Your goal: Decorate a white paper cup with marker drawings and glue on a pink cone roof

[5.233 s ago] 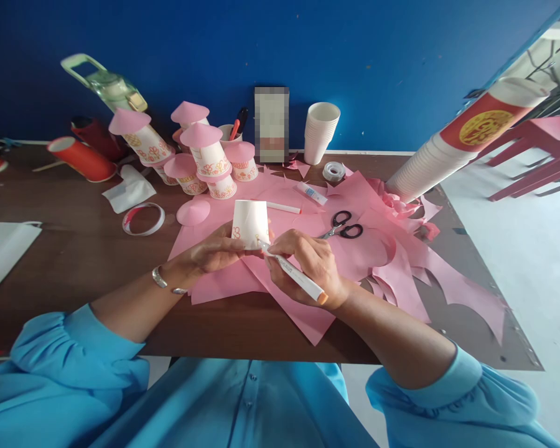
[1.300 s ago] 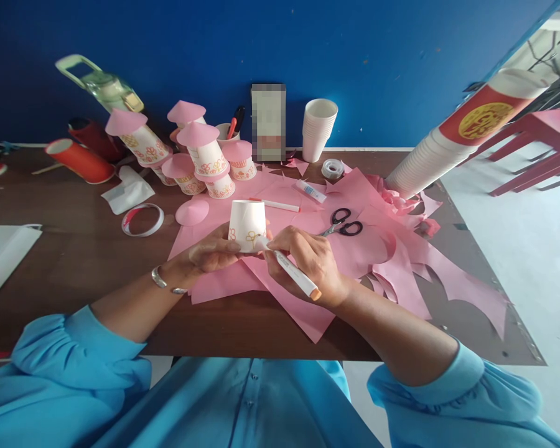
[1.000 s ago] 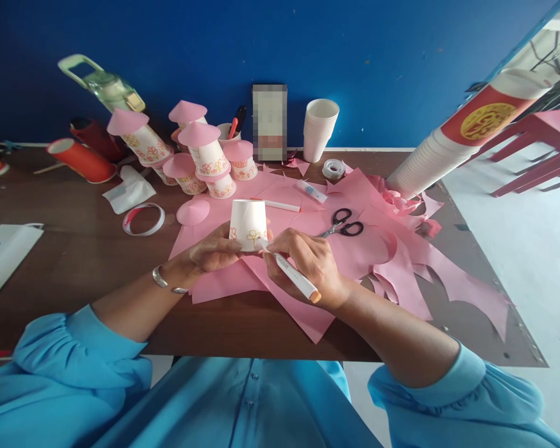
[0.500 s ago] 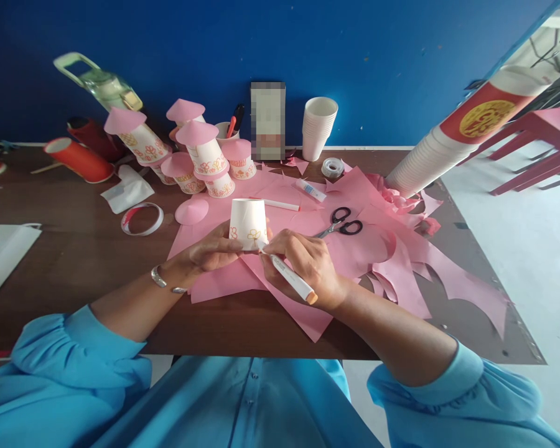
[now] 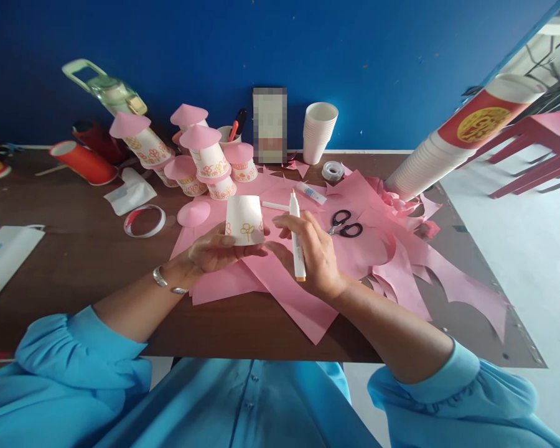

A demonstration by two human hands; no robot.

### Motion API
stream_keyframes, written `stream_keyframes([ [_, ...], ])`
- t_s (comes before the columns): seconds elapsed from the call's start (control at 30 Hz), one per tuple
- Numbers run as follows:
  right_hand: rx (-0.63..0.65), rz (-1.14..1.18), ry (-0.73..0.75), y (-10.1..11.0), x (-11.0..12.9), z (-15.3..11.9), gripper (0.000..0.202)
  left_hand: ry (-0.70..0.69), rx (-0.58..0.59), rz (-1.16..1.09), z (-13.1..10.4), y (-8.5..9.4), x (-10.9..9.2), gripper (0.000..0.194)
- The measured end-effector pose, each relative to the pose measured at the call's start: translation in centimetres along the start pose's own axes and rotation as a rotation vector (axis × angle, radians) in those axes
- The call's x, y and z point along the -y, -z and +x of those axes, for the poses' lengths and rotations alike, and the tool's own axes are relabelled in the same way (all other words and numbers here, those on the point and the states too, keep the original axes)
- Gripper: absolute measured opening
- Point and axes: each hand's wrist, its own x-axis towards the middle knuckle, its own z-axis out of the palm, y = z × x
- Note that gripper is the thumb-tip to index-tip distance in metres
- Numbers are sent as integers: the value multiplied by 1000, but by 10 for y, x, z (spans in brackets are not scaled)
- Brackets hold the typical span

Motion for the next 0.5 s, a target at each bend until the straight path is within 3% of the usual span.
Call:
stream_keyframes([
  [0.1,58,-30,41,-4,-2,-3,38,5,15,-28,-2,2,0,42],
  [0.3,46,-174,226,-6,-5,-8,35,5,82,36,2,0,0,34],
  [0.5,69,-287,358,-2,-12,-9,38,-18,125,98,6,-1,5,48],
])
